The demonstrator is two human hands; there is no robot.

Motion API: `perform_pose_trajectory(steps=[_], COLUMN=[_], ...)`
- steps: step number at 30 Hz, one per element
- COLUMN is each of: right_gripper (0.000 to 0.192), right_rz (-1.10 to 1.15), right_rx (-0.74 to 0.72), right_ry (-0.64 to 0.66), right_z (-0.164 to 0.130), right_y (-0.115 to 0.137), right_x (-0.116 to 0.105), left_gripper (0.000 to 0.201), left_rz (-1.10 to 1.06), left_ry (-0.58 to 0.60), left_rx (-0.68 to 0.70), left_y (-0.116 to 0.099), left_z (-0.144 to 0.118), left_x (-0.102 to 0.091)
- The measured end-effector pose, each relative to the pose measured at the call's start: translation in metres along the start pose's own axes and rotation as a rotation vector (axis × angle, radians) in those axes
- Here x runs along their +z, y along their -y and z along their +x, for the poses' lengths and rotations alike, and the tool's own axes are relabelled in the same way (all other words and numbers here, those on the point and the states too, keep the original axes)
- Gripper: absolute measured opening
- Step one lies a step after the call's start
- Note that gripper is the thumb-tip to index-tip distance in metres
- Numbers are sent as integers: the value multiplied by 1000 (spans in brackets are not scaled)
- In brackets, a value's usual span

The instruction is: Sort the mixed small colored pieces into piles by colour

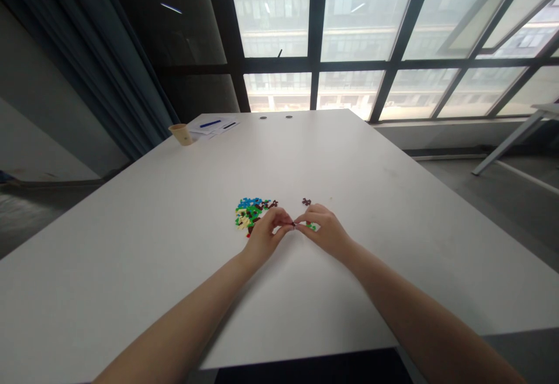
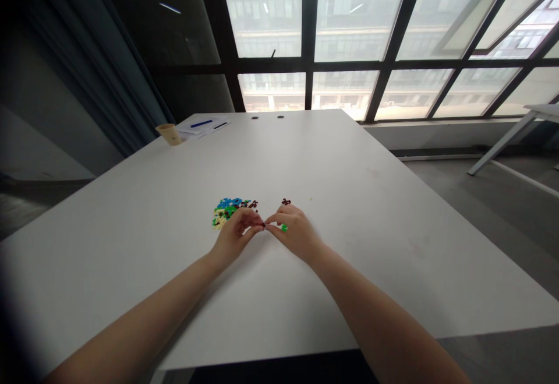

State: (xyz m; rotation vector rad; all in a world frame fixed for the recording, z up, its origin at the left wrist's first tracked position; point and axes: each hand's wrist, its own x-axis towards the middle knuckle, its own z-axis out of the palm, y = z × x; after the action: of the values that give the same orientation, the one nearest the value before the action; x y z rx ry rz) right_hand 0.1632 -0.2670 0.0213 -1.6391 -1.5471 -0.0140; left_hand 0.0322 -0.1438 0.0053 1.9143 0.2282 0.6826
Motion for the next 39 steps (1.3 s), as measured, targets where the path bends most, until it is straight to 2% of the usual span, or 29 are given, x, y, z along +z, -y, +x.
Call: perform_pose_trajectory(steps=[4,7,10,13,16,20,26,29,35,39], right_gripper=[13,14,16,18,21,25,29,34,32,28], right_rz=[-36,-124,-316,-469,-508,-499,-485,-459,-371,-185], right_rx=[50,170,372,518,572,559,561,537,491,327], right_ry=[20,7,-13,42,79,88,113,140,27,-3], right_z=[2,1,0,0,3,6,4,4,4,3], right_y=[1,-12,-34,-50,-54,-50,-47,-45,-35,-21], right_x=[0,-4,-9,-10,-5,1,1,0,-7,-9], left_gripper=[16,12,16,20,21,22,20,19,16,18], left_rz=[57,318,639,889,1036,1113,1048,946,470,157], left_ry=[-8,-51,-48,-4,58,91,66,23,-33,-29], left_rx=[-27,-15,23,-58,-145,-161,-161,-139,-130,-172], left_y=[-2,0,8,15,15,12,13,13,8,1], left_z=[2,5,7,8,8,8,8,10,9,6], left_x=[-1,-8,-15,-17,-16,-15,-17,-17,-12,-7])
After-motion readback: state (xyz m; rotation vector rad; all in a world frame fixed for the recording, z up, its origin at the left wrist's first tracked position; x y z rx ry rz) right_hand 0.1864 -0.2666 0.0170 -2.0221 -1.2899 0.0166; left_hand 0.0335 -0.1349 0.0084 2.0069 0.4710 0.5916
